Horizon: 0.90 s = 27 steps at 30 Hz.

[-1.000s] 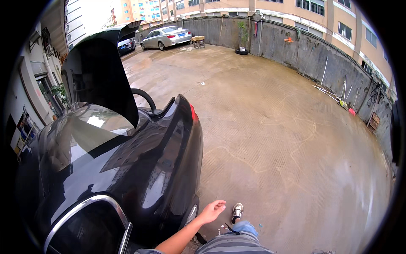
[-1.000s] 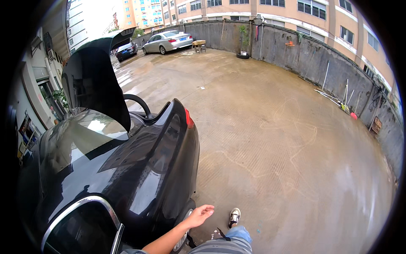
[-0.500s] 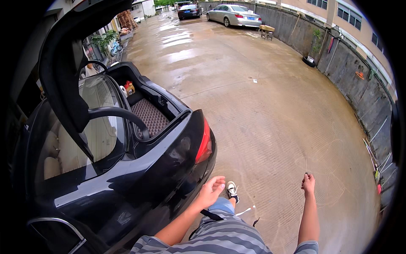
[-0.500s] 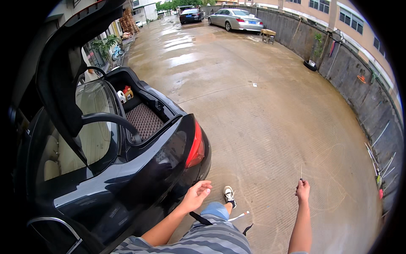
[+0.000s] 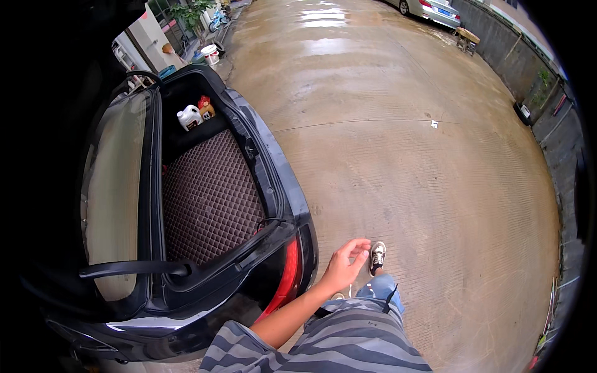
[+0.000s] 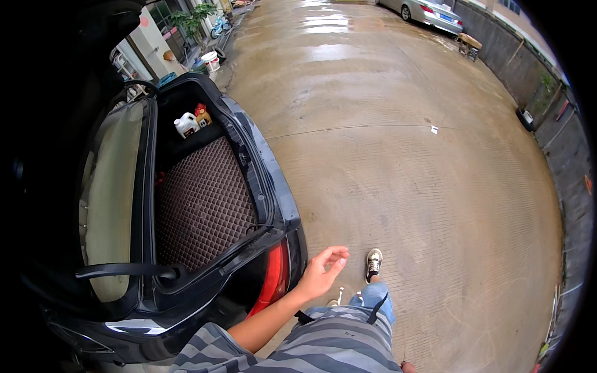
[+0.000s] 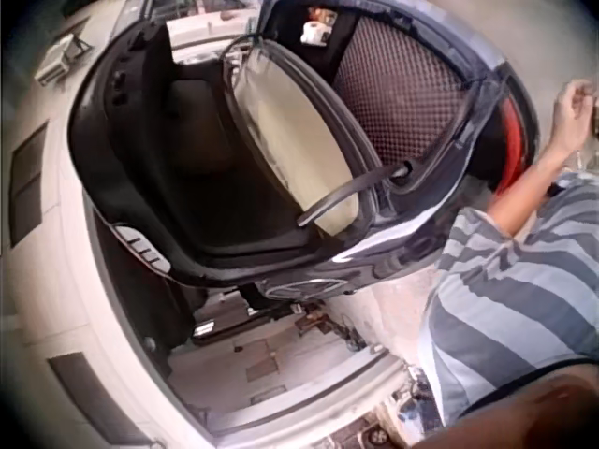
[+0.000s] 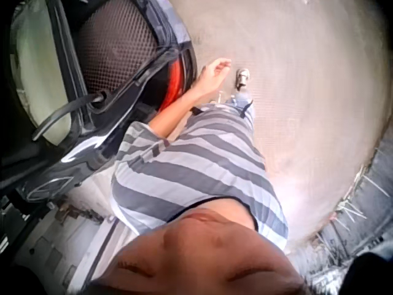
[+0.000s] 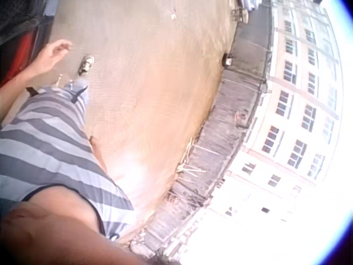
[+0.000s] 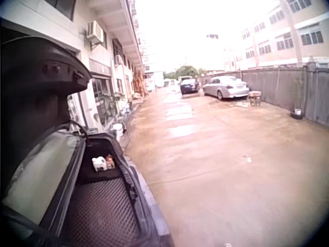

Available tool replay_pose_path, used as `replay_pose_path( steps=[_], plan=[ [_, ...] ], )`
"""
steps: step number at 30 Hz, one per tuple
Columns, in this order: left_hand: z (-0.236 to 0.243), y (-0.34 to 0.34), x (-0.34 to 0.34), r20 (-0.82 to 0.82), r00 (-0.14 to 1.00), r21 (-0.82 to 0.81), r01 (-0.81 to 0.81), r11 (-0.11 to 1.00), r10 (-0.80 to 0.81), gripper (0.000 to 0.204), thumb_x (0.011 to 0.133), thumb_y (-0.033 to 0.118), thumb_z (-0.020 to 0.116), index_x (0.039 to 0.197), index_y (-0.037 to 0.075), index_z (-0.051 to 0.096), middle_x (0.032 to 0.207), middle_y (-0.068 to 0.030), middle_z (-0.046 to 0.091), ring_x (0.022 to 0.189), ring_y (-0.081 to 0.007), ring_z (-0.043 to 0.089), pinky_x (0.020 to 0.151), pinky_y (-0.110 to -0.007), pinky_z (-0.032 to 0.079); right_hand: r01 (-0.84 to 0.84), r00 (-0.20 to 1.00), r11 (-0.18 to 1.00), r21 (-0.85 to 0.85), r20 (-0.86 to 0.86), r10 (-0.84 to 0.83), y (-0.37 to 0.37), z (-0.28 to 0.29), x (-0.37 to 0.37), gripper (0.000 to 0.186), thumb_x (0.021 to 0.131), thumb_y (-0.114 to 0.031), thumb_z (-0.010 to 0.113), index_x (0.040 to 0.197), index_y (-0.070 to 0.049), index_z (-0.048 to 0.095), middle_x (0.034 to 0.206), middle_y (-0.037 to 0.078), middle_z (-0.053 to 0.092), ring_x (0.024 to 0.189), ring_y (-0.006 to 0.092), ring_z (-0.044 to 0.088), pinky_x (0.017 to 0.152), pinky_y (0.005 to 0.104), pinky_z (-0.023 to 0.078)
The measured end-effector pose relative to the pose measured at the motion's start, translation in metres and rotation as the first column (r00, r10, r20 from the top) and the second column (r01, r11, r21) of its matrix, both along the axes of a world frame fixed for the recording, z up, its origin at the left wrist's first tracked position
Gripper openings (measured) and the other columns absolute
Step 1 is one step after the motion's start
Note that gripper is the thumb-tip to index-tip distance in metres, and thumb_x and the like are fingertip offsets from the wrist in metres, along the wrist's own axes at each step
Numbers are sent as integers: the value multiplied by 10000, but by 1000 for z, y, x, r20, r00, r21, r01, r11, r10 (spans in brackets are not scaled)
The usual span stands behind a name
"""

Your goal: The person opens a car trunk, removes a floor mat, and uses a screwdriver to uncover the car battery. They then connect a tester to the battery terminals and press buttons on the tester to measure the battery status.

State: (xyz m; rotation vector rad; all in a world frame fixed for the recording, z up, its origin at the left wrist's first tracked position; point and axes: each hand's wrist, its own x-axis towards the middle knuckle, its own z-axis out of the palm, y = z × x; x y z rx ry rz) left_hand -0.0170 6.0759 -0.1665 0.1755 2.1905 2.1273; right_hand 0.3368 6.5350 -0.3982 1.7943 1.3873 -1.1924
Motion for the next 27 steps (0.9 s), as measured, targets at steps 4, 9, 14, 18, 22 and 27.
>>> replay_pose_path(
  steps=[4,9,14,18,22,27],
  plan=[
    [-50,-25,-74,157,945,-27,-286,958,287,274,934,114,590,1182,-2,583,1064,-119,674,959,-186,650,849,-318,512,-393,906,920,-11,168,389,61,-10,-182,124,910,-187,520,986,-102,567,623,109,534,517,226,524,441,387,398],
    [-78,-61,-138,216,695,-52,-693,719,685,285,936,115,603,1188,-14,579,1042,-112,664,932,-164,630,825,-292,515,-666,673,692,279,-178,718,84,4,-572,183,897,-165,512,961,-9,585,514,53,469,363,180,455,313,340,351],
    [-114,-111,-202,229,341,11,-937,348,912,229,945,83,591,1162,9,582,1015,-82,651,937,-125,608,820,-258,492,-773,-86,130,620,-306,948,-112,92,-965,304,948,-268,564,1081,-4,635,616,31,546,448,117,484,399,285,392],
    [-176,-149,-247,499,29,108,-994,-29,866,202,956,149,593,1134,55,585,958,-31,652,870,-106,616,749,-238,484,-700,-413,61,712,-473,778,-408,170,-1052,232,956,-186,564,1009,28,636,680,38,592,538,81,515,486,239,414],
    [-243,-201,-281,437,-153,83,-974,-209,886,222,958,150,598,1155,51,573,959,-27,644,858,-98,613,741,-232,478,-537,-809,-365,761,-341,479,-649,142,-1023,188,910,-153,592,937,22,657,652,120,625,601,185,605,607,323,479],
    [-288,-323,-324,171,-381,-176,-919,-353,908,233,931,127,627,1124,5,578,934,-86,649,824,-173,603,771,-291,486,-54,-998,-719,692,-17,58,-865,90,-977,265,908,-288,592,960,-52,700,878,203,685,861,366,657,783,452,516]
  ],
)
